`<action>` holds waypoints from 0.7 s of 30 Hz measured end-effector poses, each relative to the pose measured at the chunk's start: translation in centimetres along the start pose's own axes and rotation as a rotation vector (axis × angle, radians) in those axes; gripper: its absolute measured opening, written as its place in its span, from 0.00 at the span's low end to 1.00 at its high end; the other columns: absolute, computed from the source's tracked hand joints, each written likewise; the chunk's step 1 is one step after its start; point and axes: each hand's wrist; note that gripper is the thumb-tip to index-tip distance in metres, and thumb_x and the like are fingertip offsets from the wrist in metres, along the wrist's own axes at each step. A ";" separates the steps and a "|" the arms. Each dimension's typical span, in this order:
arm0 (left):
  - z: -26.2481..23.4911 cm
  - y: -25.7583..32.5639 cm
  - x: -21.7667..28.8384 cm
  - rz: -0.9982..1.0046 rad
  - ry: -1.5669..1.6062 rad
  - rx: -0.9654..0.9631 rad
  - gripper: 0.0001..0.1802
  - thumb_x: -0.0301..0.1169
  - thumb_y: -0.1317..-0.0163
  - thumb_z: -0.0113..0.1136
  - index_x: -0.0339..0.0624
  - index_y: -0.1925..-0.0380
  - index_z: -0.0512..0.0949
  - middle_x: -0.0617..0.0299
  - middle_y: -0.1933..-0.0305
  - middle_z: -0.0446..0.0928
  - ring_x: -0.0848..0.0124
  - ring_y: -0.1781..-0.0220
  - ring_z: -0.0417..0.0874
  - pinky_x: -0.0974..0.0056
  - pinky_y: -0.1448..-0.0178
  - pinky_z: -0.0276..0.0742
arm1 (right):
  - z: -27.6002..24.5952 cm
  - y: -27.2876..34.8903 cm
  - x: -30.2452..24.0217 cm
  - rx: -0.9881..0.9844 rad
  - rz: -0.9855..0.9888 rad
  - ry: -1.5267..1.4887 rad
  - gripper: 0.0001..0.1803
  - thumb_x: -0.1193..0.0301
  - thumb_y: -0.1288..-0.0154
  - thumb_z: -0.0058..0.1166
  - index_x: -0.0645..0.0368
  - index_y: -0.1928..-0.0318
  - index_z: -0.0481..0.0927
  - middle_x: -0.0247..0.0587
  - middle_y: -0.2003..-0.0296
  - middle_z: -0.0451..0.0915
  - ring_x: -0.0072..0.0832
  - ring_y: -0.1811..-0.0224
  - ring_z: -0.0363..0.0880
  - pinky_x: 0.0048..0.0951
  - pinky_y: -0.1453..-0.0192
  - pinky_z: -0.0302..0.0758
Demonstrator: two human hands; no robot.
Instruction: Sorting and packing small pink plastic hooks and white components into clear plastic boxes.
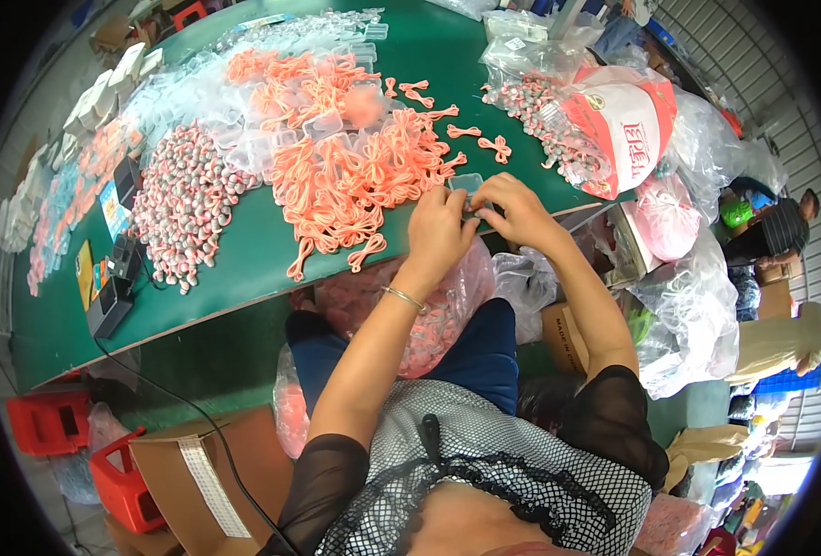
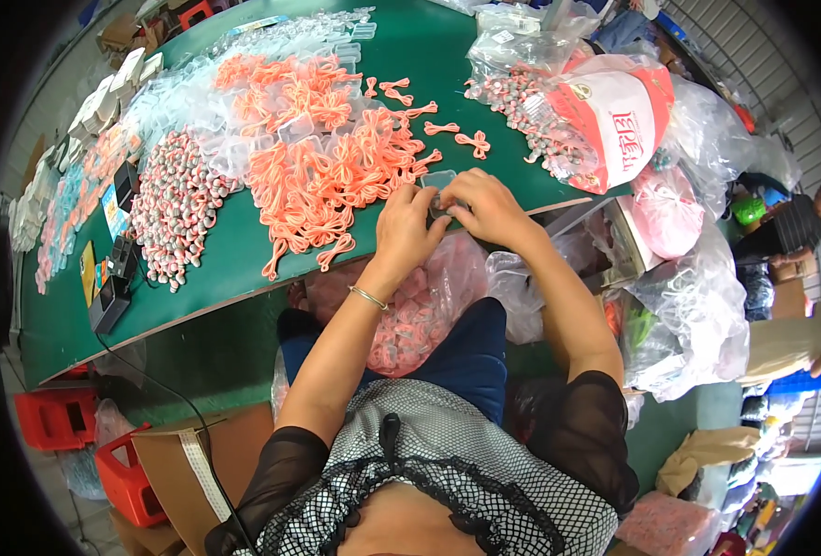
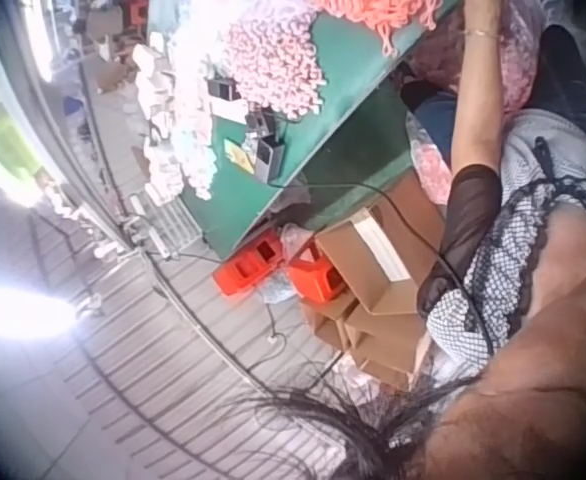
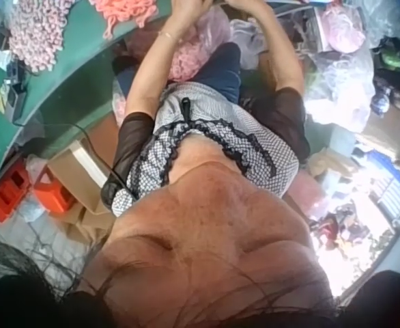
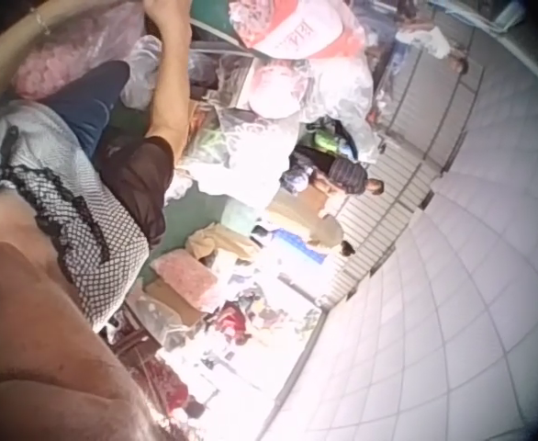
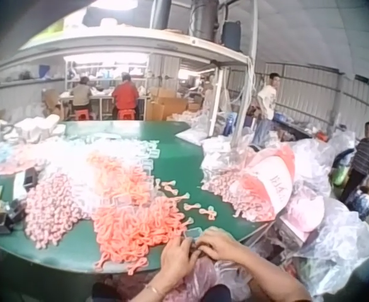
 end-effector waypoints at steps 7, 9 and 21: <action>-0.3 -0.1 0.2 -0.025 -0.025 -0.025 0.24 0.31 0.53 0.72 0.39 0.54 0.80 0.54 0.61 0.76 0.55 0.55 0.79 0.54 0.51 0.75 | 0.3 -2.8 7.6 0.292 0.266 0.434 0.08 0.70 0.43 0.62 0.53 0.62 0.83 0.39 0.64 0.80 0.39 0.56 0.80 0.42 0.54 0.76; -0.2 0.0 0.1 -0.044 0.026 -0.043 0.23 0.30 0.54 0.73 0.39 0.55 0.80 0.54 0.60 0.76 0.55 0.55 0.79 0.54 0.51 0.76 | 0.9 -2.9 8.9 0.231 0.335 0.475 0.08 0.70 0.43 0.63 0.52 0.61 0.84 0.38 0.63 0.79 0.39 0.55 0.80 0.43 0.54 0.76; -0.4 0.3 0.6 -0.018 0.084 0.039 0.12 0.29 0.49 0.70 0.42 0.63 0.83 0.56 0.62 0.78 0.56 0.59 0.81 0.55 0.55 0.77 | 1.7 -2.7 10.3 0.409 0.311 0.369 0.04 0.75 0.42 0.60 0.57 0.65 0.84 0.41 0.67 0.80 0.43 0.59 0.80 0.40 0.54 0.77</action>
Point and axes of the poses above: each hand's wrist, its own y-axis away from the middle knuckle, its own z-axis out of the palm, x = y × z
